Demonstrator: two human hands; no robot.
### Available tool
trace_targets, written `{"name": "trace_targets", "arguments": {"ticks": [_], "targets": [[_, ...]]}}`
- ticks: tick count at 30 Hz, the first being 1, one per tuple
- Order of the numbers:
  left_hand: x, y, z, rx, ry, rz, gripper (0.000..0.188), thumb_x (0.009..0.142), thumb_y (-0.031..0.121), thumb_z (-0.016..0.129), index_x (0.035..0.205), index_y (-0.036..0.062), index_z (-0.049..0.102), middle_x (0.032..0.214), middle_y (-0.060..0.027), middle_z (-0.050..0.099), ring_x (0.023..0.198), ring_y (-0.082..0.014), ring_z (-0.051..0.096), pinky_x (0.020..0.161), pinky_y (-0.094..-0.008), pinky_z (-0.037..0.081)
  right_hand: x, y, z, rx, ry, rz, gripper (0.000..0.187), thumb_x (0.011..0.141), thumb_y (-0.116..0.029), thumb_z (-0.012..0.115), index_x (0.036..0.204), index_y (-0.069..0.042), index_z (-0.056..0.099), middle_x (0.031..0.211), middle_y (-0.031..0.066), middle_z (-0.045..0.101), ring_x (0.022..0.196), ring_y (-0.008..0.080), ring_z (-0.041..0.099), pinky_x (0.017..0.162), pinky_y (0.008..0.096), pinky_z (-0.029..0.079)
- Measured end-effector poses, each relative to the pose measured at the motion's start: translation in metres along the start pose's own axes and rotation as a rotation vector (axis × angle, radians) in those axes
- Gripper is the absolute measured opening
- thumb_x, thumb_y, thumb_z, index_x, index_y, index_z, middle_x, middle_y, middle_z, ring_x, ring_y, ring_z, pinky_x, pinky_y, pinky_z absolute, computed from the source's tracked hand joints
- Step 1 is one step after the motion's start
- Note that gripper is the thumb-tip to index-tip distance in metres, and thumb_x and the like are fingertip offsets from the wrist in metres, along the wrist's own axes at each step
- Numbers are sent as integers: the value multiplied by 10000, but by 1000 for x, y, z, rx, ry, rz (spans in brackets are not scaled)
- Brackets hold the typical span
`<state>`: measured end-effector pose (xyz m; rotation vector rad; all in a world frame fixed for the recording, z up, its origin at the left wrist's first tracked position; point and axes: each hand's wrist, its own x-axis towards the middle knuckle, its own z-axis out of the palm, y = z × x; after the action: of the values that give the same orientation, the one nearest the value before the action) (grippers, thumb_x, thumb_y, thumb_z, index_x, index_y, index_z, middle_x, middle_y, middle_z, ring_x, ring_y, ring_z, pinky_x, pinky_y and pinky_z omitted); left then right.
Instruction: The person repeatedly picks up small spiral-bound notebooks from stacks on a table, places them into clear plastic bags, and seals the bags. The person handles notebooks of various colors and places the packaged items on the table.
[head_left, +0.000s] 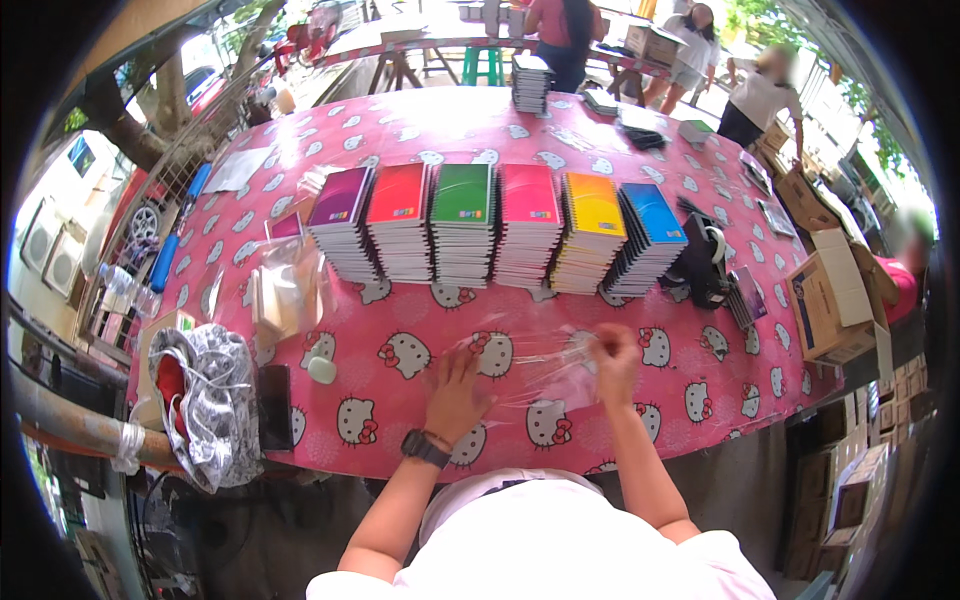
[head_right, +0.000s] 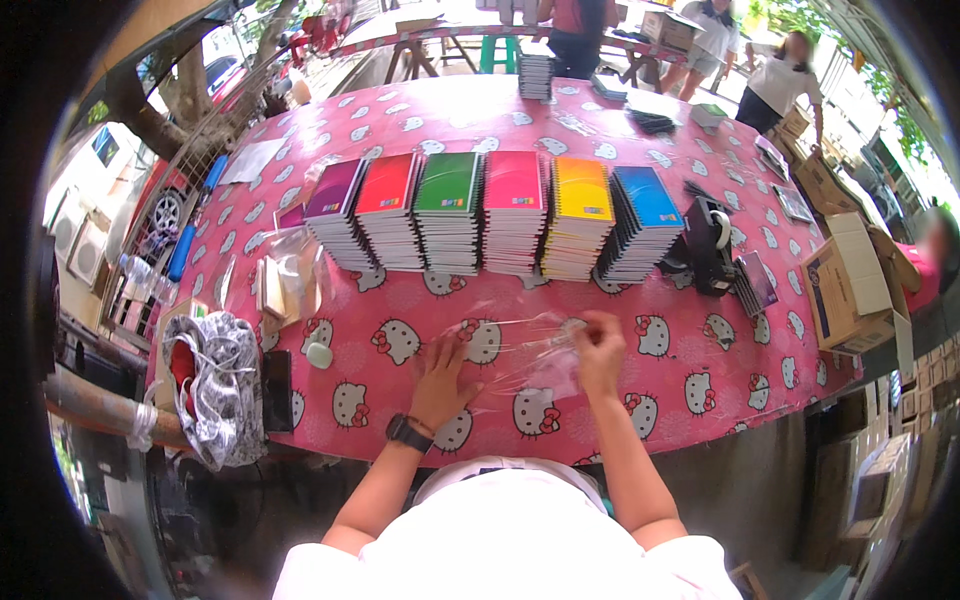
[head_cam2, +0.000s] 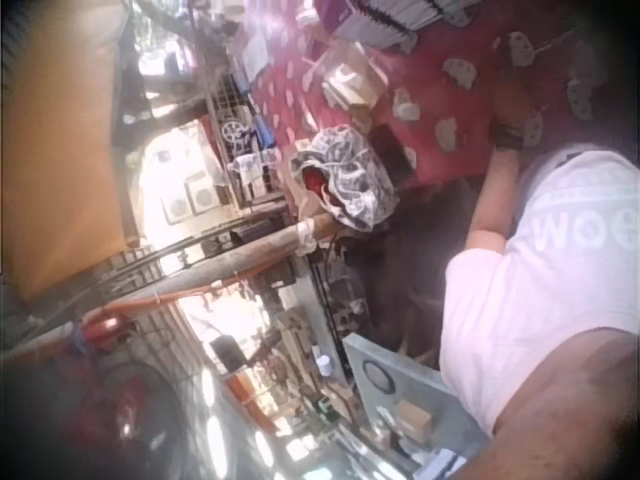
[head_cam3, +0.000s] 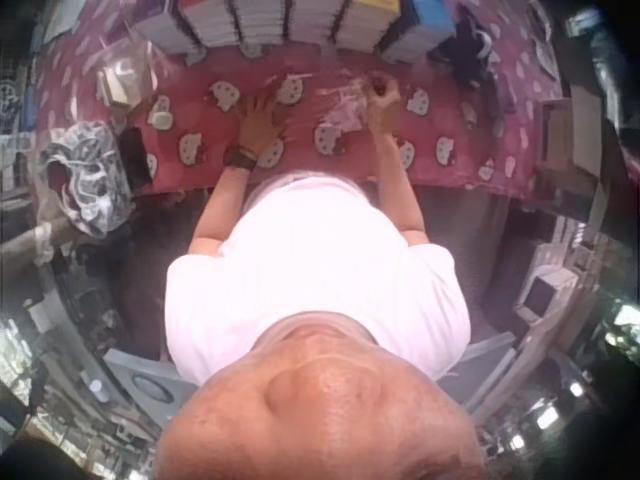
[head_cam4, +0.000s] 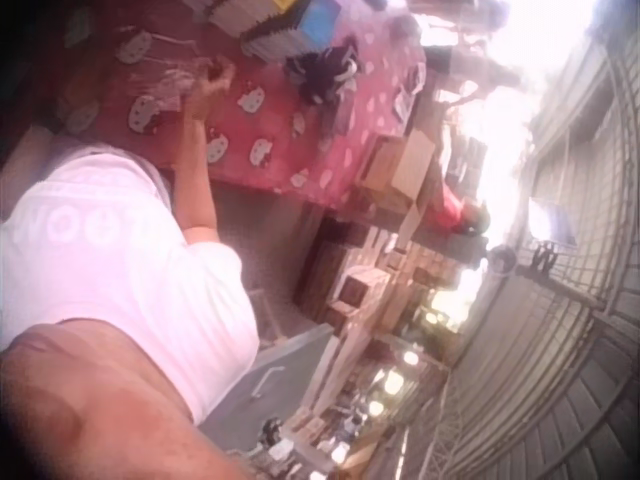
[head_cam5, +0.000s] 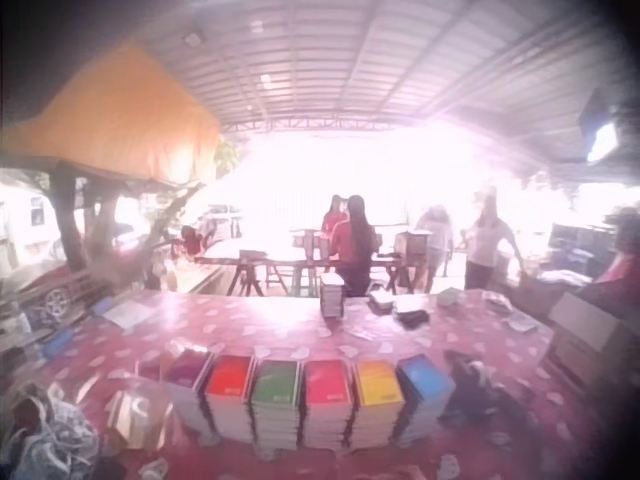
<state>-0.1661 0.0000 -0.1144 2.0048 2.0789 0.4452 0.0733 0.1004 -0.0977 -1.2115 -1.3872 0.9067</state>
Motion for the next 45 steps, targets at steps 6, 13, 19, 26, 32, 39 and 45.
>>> {"name": "trace_targets", "arguments": {"ticks": [6, 13, 19, 26, 32, 39, 45], "targets": [[-15, -1, 5, 46, 64, -53, 763, 758, 478, 617, 1376, 117, 356, 1473, -137, 245, 1356, -367, 192, 1033, -652, 119, -50, -93, 13, -696, -152, -819, 327, 765, -216, 658, 1058, -94, 580, 1144, 84, 558, 1125, 282, 465, 942, 458, 339], [-25, 10, -24, -66, 70, 52, 676, 784, 412, 614, 1355, 126, 390, 1458, -126, 277, 1353, -350, 203, 1049, -627, 116, -34, 21, -10, -971, -444, -180, 606, 825, -359, 591, 1351, -124, 401, 1428, 120, 324, 1320, 356, 261, 1005, 640, 206], [12, 11, 12, 25, 81, 154, 654, 825, 425, 567, 1382, 147, 363, 1484, -82, 246, 1377, -305, 180, 1065, -600, 118, -29, 7, 8, -992, -388, -403, 669, 824, -387, 591, 1386, -131, 334, 1451, 146, 273, 1316, 394, 248, 1013, 611, 232], [24, -19, -17, 61, 59, 265, 649, 822, 437, 564, 1380, 171, 369, 1469, -94, 275, 1371, -305, 203, 1063, -596, 153, -35, -44, 9, -999, -335, -206, 542, 783, -231, 637, 1281, -111, 462, 1291, 140, 445, 1198, 365, 376, 971, 543, 313], [8, 23, -10, -233, 316, 356, 389, 767, 236, 621, 1124, 86, 580, 1286, -142, 468, 1220, -303, 404, 1005, -525, 299, 49, -141, 126, -459, -471, -967, 317, 723, -85, 638, 1028, -51, 559, 1046, 109, 561, 1003, 294, 509, 872, 423, 413], [-7, 31, 19, -502, 27, 320, 318, 786, 174, 614, 1080, 55, 596, 1072, -132, 583, 1012, -322, 530, 892, -407, 428, 107, -155, 342, -874, -466, -1035, 223, 788, -118, 534, 986, -25, 576, 985, 121, 595, 978, 263, 543, 823, 391, 444], [-14, 25, 20, -552, 141, 298, 243, 796, 149, 585, 1016, 56, 626, 1029, -114, 592, 943, -295, 548, 827, -396, 458, 89, -156, 363, -924, -341, -1027, 174, 798, -144, 540, 933, -58, 610, 953, 99, 606, 943, 257, 561, 811, 382, 442]]}}
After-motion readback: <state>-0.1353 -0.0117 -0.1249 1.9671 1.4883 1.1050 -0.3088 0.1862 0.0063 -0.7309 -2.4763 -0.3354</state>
